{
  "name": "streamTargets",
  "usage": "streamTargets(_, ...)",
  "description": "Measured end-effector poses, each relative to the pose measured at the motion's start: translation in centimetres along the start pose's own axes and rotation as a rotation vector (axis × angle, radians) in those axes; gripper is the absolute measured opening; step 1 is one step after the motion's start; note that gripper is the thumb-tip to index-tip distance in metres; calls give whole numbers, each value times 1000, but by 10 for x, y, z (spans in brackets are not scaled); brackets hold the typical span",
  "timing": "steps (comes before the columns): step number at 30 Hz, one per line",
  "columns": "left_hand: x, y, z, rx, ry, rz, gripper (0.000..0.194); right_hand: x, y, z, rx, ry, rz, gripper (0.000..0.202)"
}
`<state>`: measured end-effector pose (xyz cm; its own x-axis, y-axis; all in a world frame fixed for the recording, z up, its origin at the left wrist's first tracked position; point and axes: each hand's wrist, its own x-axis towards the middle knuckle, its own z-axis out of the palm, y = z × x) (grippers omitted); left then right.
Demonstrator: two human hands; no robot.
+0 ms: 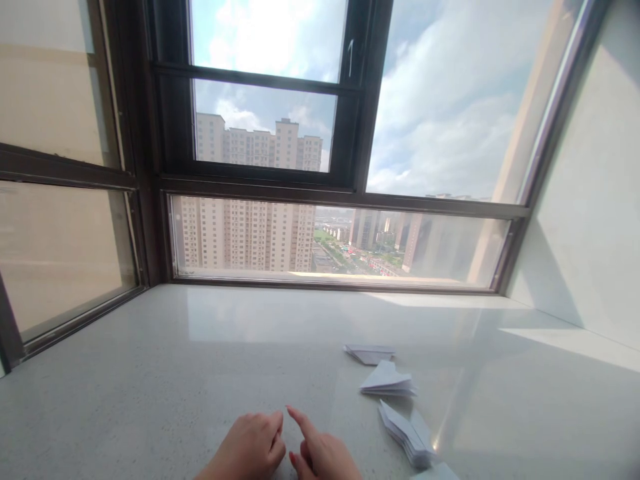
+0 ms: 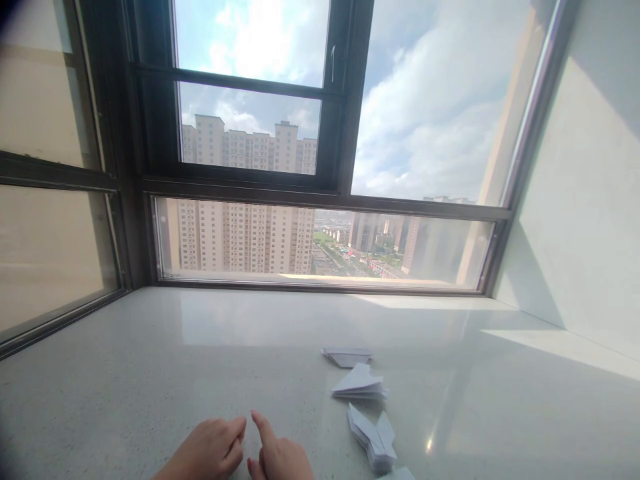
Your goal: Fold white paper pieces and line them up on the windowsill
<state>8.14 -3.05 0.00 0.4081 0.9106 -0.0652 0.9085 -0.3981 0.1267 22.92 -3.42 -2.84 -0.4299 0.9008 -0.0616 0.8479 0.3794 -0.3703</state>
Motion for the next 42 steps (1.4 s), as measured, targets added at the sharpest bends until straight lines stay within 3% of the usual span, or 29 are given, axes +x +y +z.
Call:
streamTargets(6,-1,2,-4,16,-8,-1,23,-2,-4,-4,-19,-28,19,65)
streamTargets(17,-6,8,-9,27,8,-22,24,-8,-6,-5,-9,30,-42,63)
streamTargets(42,-3,4,-4,19,-8,-12,24,-3,2,4,-14,45,-30,64)
